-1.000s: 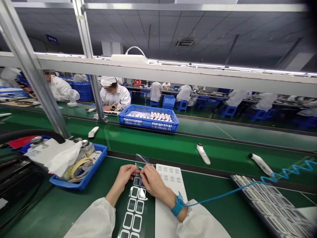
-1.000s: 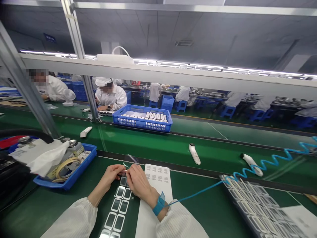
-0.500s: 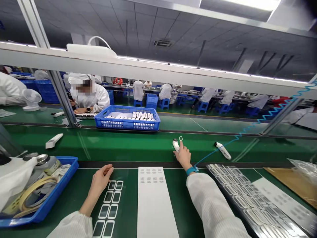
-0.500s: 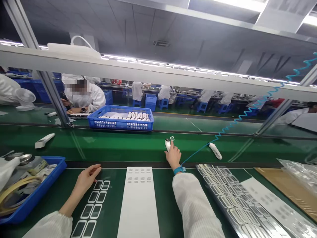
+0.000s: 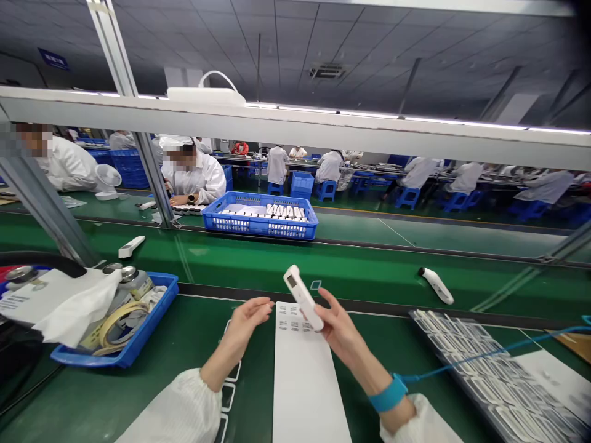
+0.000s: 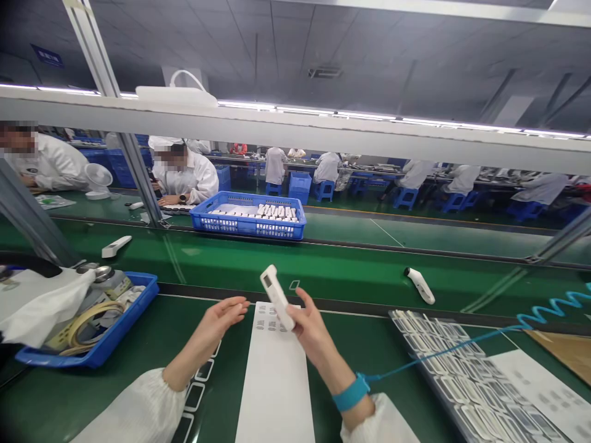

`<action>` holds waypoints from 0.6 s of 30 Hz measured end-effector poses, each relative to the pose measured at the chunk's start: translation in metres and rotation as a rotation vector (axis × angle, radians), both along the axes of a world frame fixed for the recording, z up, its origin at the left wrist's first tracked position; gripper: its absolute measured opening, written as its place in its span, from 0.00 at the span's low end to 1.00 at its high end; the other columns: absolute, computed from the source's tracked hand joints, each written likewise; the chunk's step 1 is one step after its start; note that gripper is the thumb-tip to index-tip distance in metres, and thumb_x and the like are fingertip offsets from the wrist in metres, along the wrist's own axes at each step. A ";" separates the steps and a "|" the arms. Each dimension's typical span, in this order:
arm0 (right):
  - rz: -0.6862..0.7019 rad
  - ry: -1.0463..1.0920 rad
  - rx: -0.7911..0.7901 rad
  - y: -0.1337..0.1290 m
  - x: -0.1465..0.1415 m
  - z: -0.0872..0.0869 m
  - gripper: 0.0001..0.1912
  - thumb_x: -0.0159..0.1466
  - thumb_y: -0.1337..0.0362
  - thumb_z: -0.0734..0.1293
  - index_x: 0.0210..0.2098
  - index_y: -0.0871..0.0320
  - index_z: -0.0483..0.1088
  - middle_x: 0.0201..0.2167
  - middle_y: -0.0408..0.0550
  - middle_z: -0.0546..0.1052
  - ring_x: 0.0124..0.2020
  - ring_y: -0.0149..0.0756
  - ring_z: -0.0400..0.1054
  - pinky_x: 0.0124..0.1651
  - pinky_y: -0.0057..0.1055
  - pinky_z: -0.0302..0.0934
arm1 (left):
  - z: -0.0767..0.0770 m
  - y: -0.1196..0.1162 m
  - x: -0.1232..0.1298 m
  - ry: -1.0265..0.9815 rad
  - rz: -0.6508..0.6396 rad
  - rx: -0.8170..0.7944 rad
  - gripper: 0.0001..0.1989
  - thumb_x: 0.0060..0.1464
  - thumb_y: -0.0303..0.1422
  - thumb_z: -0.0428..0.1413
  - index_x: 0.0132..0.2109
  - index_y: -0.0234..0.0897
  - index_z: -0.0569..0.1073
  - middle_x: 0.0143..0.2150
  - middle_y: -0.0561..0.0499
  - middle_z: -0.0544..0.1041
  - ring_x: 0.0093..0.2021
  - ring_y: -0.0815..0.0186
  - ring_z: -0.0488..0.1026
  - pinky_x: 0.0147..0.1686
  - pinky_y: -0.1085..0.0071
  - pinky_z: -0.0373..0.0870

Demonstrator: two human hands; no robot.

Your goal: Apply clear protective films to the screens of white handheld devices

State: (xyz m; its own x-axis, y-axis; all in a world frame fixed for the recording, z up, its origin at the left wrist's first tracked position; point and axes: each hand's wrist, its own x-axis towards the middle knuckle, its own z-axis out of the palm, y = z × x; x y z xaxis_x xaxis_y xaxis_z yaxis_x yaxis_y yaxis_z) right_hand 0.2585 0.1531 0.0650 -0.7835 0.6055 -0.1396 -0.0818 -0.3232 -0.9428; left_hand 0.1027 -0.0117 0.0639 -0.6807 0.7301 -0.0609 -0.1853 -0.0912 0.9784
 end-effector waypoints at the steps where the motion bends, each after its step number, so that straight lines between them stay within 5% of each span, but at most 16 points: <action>1: 0.036 0.025 -0.050 -0.020 0.002 0.000 0.45 0.54 0.55 0.73 0.63 0.57 0.46 0.38 0.52 0.78 0.38 0.44 0.74 0.40 0.37 0.66 | 0.005 0.004 0.012 -0.065 -0.087 0.073 0.24 0.44 0.42 0.63 0.46 0.33 0.73 0.45 0.42 0.78 0.47 0.57 0.74 0.48 0.63 0.69; 5: 0.097 0.040 0.051 -0.057 0.000 -0.007 0.48 0.51 0.52 0.75 0.61 0.57 0.47 0.27 0.45 0.77 0.30 0.39 0.73 0.34 0.31 0.64 | 0.013 0.008 0.043 -0.193 -0.133 0.166 0.21 0.45 0.40 0.64 0.44 0.33 0.72 0.39 0.45 0.78 0.42 0.60 0.74 0.44 0.66 0.69; 11: -0.097 0.010 0.360 -0.031 -0.009 -0.006 0.22 0.56 0.47 0.69 0.38 0.58 0.63 0.18 0.41 0.71 0.20 0.29 0.63 0.25 0.26 0.58 | -0.001 -0.006 0.044 -0.250 -0.067 0.043 0.22 0.43 0.42 0.65 0.42 0.36 0.68 0.22 0.57 0.70 0.22 0.70 0.67 0.26 0.73 0.67; 18: -0.067 -0.001 0.470 -0.020 -0.019 0.003 0.19 0.59 0.48 0.66 0.28 0.59 0.65 0.15 0.38 0.63 0.16 0.25 0.53 0.20 0.23 0.48 | -0.015 -0.011 0.045 -0.384 -0.158 0.076 0.25 0.54 0.54 0.48 0.34 0.33 0.69 0.17 0.54 0.67 0.15 0.73 0.61 0.18 0.75 0.57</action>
